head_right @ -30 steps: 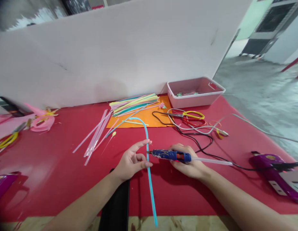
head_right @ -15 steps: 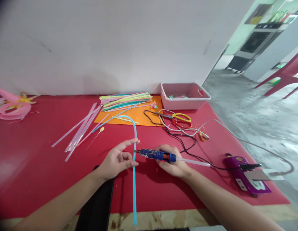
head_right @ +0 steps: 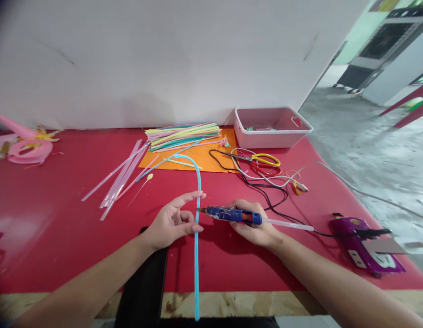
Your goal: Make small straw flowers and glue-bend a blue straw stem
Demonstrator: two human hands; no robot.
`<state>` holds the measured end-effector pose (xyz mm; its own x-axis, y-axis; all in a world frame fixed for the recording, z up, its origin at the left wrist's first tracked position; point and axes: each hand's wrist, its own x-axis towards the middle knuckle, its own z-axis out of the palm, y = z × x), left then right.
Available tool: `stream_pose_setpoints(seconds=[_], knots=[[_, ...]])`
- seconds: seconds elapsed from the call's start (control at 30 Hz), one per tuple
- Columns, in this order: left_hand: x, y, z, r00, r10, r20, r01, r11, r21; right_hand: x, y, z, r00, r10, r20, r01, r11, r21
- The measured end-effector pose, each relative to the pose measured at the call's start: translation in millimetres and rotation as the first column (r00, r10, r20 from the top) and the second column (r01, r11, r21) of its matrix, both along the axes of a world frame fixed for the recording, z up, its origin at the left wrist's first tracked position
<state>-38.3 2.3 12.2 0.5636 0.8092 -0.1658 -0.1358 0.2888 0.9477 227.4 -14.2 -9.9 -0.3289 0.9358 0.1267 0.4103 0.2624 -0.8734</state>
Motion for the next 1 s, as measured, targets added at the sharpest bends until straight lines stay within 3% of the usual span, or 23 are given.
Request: stream_pose_setpoints(seconds=[0.33,0.57,1.0], knots=[[0.1,-0.9,0.5,1.0,-0.013,-0.026,0.013,1.0,-0.009,-0.7,-1.7,3.1,0.997,0.068,0.031,-0.07,0.995,0.069],[0.1,-2.3,0.2,0.999,-0.029,-0.018,0.028,0.996,-0.082,3.9,-10.3,6.4,0.993,0.112,-0.038,-0.112,0.994,0.014],[1.5,-3.4,1.5,0.999,-0.022,-0.049,0.016,0.992,-0.123,4.1,-9.0,5.2,0.984,0.173,0.035,-0.173,0.985,0.002]])
